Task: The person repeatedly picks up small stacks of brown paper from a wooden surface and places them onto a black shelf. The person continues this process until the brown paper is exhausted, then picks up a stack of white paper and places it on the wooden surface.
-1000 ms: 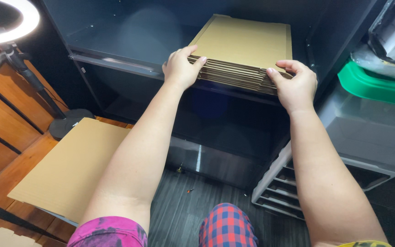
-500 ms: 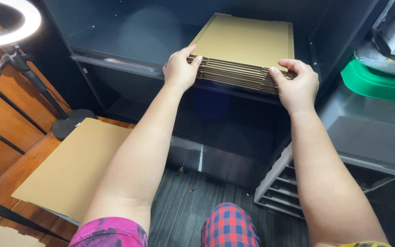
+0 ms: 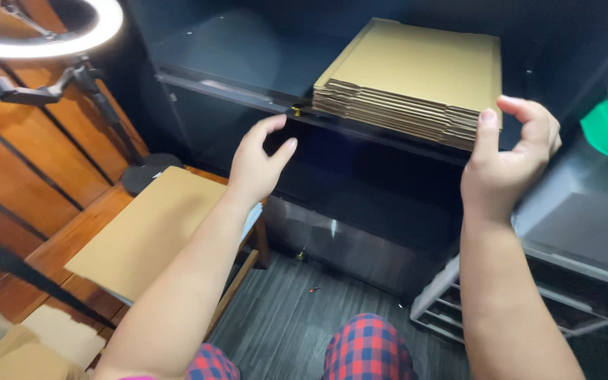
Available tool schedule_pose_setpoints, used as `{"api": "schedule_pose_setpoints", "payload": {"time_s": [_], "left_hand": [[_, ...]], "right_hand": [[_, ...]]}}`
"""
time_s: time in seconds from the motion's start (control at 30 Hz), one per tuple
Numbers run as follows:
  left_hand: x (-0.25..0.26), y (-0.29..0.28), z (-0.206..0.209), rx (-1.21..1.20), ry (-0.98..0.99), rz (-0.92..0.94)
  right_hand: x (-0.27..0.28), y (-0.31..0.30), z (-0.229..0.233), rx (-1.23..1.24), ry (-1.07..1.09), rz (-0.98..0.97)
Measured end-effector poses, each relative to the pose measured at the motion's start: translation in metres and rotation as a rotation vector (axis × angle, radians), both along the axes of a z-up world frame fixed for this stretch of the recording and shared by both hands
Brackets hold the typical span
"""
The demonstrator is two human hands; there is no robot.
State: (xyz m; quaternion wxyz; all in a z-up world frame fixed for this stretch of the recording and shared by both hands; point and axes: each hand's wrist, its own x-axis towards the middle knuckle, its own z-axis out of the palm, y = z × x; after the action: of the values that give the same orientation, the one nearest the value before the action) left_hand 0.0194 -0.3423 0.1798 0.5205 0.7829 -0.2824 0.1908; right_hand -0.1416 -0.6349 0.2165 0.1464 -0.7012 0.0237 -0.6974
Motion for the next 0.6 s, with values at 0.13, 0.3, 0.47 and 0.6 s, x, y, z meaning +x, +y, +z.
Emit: {"api": "schedule_pose_setpoints", "payload": {"time_s": [0.13, 0.3, 0.47, 0.6], "left_hand": [[-0.011, 0.089, -0.073, 0.040, 0.000, 0.046], [-0.037, 0.203, -0.154, 0.215, 0.101, 0.355], [-0.070, 0.243, -0.186, 0.237, 0.319, 0.519], [-0.085, 0.249, -0.196, 0.261, 0.363, 0.539]], "right_hand": [[0.004, 0.042, -0.017, 0.038, -0.021, 0.220], [0.053, 0.076, -0.077, 0.239, 0.101, 0.644], [0.082, 0.161, -0.125, 0.347, 0.347, 0.768], [0.091, 0.222, -0.152, 0.366, 0.554, 0.864]]}}
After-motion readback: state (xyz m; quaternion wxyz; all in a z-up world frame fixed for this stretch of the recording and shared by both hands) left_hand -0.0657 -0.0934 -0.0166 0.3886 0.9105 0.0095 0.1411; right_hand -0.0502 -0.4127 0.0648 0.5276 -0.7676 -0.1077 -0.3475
